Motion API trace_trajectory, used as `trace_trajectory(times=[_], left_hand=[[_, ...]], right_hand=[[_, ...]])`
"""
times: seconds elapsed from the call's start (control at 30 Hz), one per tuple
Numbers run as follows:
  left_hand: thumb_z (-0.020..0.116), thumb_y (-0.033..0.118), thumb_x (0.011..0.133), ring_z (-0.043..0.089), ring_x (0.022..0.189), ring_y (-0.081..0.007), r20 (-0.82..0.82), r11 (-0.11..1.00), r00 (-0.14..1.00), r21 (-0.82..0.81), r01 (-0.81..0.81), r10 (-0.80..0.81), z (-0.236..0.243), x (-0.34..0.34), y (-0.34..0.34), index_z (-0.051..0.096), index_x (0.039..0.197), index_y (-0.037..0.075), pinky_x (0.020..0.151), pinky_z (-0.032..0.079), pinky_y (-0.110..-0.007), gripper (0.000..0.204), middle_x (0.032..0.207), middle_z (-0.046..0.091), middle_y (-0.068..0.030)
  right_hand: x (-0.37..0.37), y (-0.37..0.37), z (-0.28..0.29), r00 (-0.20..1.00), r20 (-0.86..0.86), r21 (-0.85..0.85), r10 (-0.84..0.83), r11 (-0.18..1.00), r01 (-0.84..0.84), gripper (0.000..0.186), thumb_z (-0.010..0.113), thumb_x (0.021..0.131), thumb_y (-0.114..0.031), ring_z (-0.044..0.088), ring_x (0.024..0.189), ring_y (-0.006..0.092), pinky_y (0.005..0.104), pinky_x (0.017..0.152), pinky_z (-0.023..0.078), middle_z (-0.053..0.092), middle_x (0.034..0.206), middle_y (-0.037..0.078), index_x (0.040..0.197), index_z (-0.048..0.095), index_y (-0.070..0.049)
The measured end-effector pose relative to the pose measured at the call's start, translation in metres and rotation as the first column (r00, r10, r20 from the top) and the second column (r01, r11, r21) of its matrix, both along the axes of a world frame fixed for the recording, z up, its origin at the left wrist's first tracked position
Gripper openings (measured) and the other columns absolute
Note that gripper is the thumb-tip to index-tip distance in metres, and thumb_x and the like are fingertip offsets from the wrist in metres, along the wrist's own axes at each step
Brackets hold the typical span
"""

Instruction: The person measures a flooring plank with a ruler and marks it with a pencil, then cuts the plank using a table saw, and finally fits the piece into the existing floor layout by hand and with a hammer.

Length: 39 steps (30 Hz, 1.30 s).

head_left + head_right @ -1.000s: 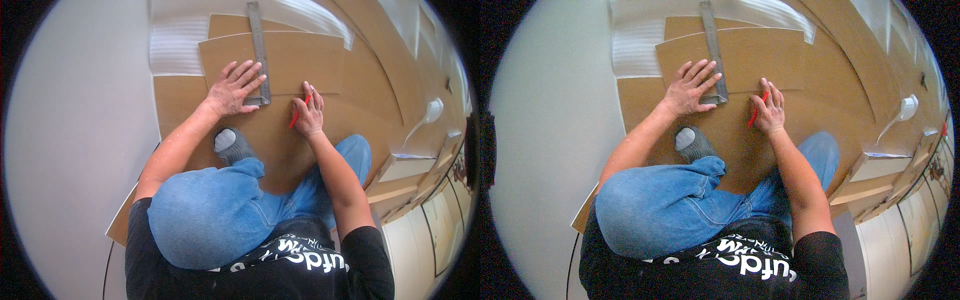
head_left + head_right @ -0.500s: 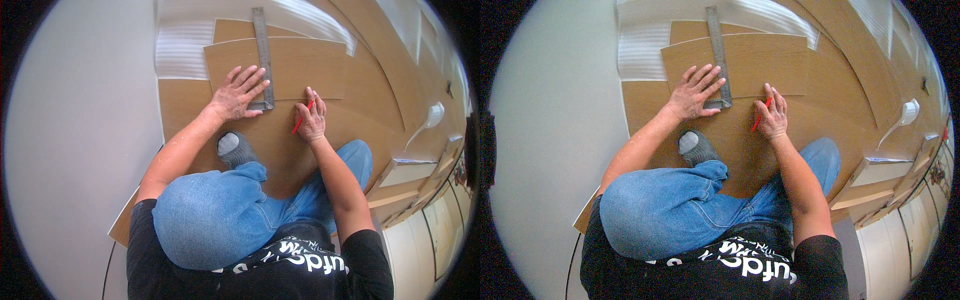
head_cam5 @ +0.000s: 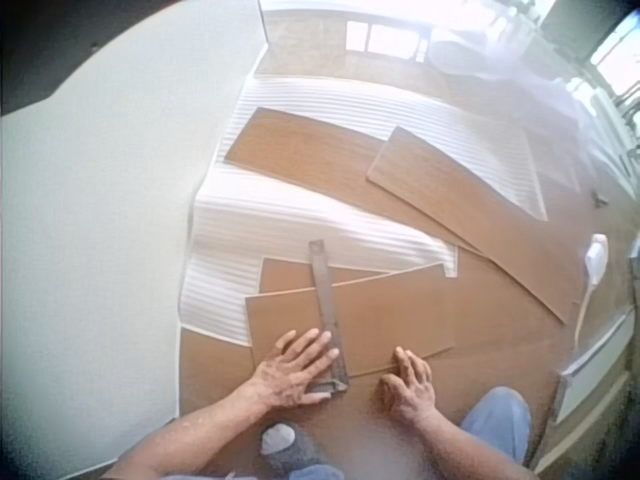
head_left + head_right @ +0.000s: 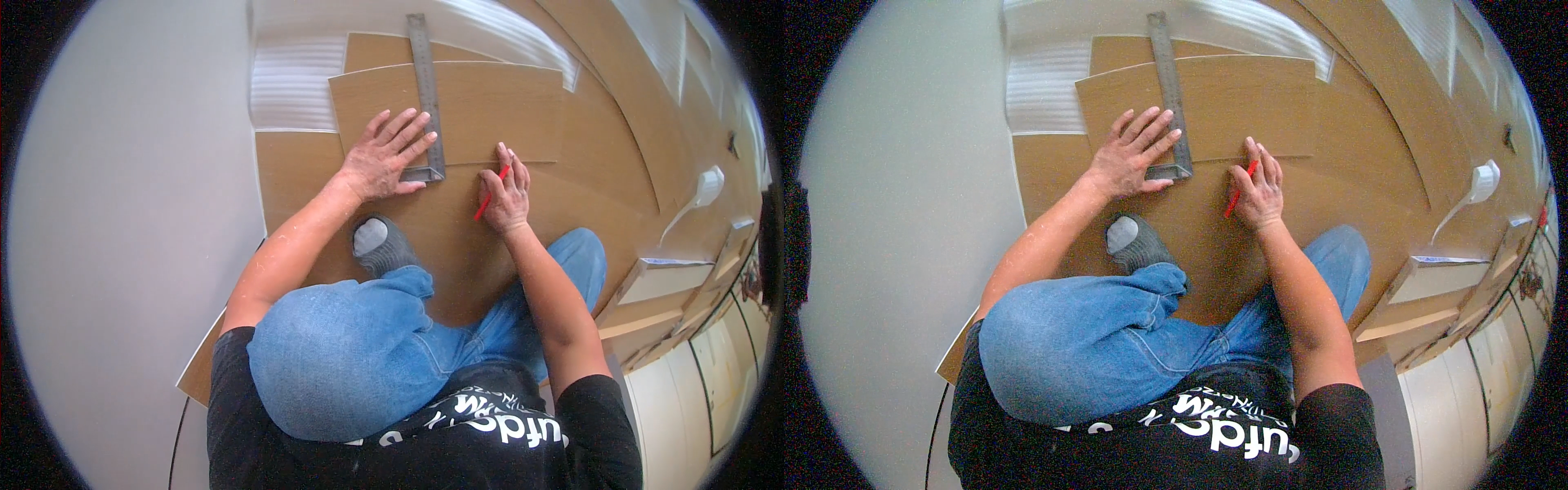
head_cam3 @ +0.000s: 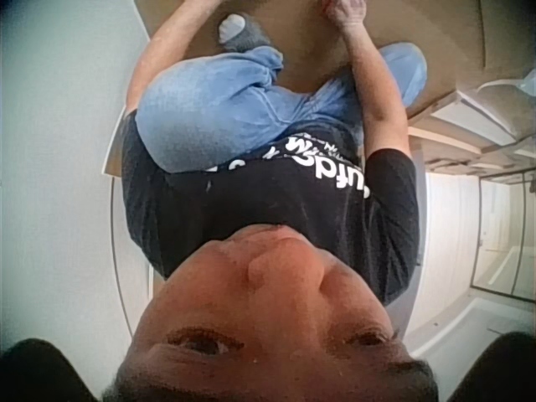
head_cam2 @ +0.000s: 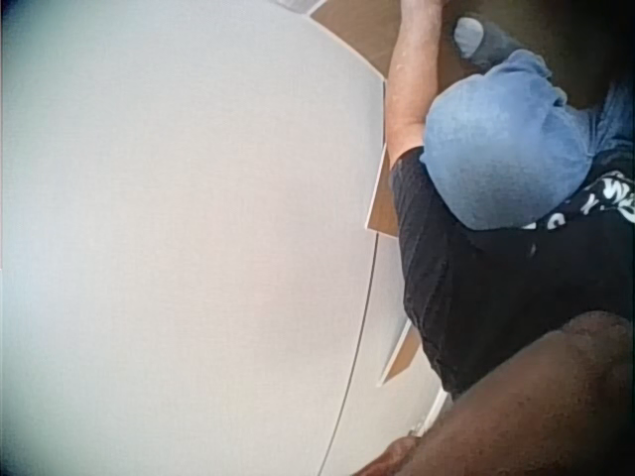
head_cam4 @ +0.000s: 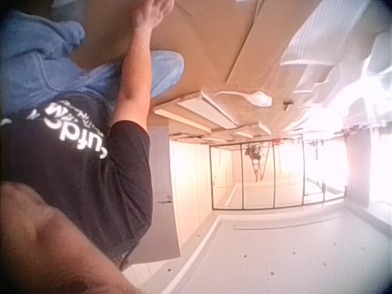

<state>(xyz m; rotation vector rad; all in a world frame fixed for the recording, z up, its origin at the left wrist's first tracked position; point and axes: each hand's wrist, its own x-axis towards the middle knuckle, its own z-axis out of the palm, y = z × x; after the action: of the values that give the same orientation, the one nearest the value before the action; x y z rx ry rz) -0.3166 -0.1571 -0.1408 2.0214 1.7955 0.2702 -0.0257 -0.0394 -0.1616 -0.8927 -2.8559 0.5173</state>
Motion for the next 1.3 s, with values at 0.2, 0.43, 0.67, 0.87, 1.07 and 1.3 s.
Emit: trace_trajectory(times=[0.2,0.43,0.67,0.87,1.07,1.3], left_hand=[[0.068,0.065,0.074,0.019,0.15,-0.0253,-0.013,1.0,1.0,0.021,0.006,-0.006,0.001,-0.002,0.0,0.042,0.149,0.021,0.123,0.004,-0.047,0.091,0.161,0.027,-0.0066],[0.067,0.065,0.075,0.019,0.15,-0.0256,-0.009,1.0,1.0,0.021,0.006,-0.006,0.0,0.001,0.001,0.041,0.15,0.021,0.123,0.004,-0.047,0.091,0.161,0.027,-0.0068],[0.068,0.064,0.074,0.019,0.15,-0.0256,0.001,1.0,1.0,0.024,0.002,-0.002,0.0,0.001,0.0,0.041,0.149,0.02,0.123,0.005,-0.047,0.091,0.161,0.027,-0.0069],[0.071,0.062,0.072,0.021,0.15,-0.0252,0.014,1.0,1.0,0.028,-0.007,0.007,-0.001,-0.001,-0.001,0.044,0.148,0.02,0.123,0.006,-0.047,0.09,0.161,0.028,-0.007],[0.072,0.06,0.069,0.022,0.15,-0.0248,0.017,0.998,1.0,0.054,-0.012,0.011,-0.003,0.001,0.0,0.046,0.147,0.02,0.123,0.006,-0.046,0.091,0.16,0.03,-0.0067],[0.07,0.063,0.071,0.021,0.15,-0.0247,0.001,0.999,1.0,0.034,-0.002,0.002,-0.002,0.0,0.0,0.045,0.147,0.021,0.123,0.004,-0.047,0.091,0.161,0.028,-0.0065]], right_hand=[[-0.003,0.001,0.002,1.0,-0.017,-0.005,-0.008,1.0,0.008,0.029,0.069,0.079,-0.018,0.039,0.137,0.0367,0.0488,0.112,0.031,0.038,0.155,0.014,0.106,0.058,-0.021],[0.0,0.0,0.001,1.0,-0.007,-0.007,-0.008,1.0,0.008,0.03,0.068,0.079,-0.016,0.038,0.139,0.0358,0.0485,0.112,0.031,0.037,0.155,0.015,0.107,0.058,-0.022],[-0.004,0.0,0.006,0.999,-0.033,0.019,0.003,1.0,-0.002,0.024,0.071,0.08,-0.012,0.043,0.133,0.0381,0.0485,0.109,0.036,0.044,0.15,0.016,0.1,0.059,-0.017],[-0.007,0.0,0.007,1.0,-0.024,0.012,0.005,1.0,-0.005,0.025,0.071,0.08,-0.012,0.043,0.133,0.0379,0.0479,0.11,0.036,0.044,0.149,0.017,0.101,0.059,-0.016],[0.001,0.0,-0.003,1.0,0.011,0.005,-0.007,1.0,0.007,0.026,0.067,0.081,-0.018,0.039,0.138,0.0356,0.0474,0.112,0.032,0.037,0.155,0.014,0.106,0.06,-0.023],[0.0,0.001,-0.002,1.0,-0.013,-0.007,-0.003,1.0,0.003,0.028,0.067,0.081,-0.018,0.039,0.138,0.0353,0.047,0.112,0.032,0.037,0.155,0.013,0.108,0.06,-0.024]])
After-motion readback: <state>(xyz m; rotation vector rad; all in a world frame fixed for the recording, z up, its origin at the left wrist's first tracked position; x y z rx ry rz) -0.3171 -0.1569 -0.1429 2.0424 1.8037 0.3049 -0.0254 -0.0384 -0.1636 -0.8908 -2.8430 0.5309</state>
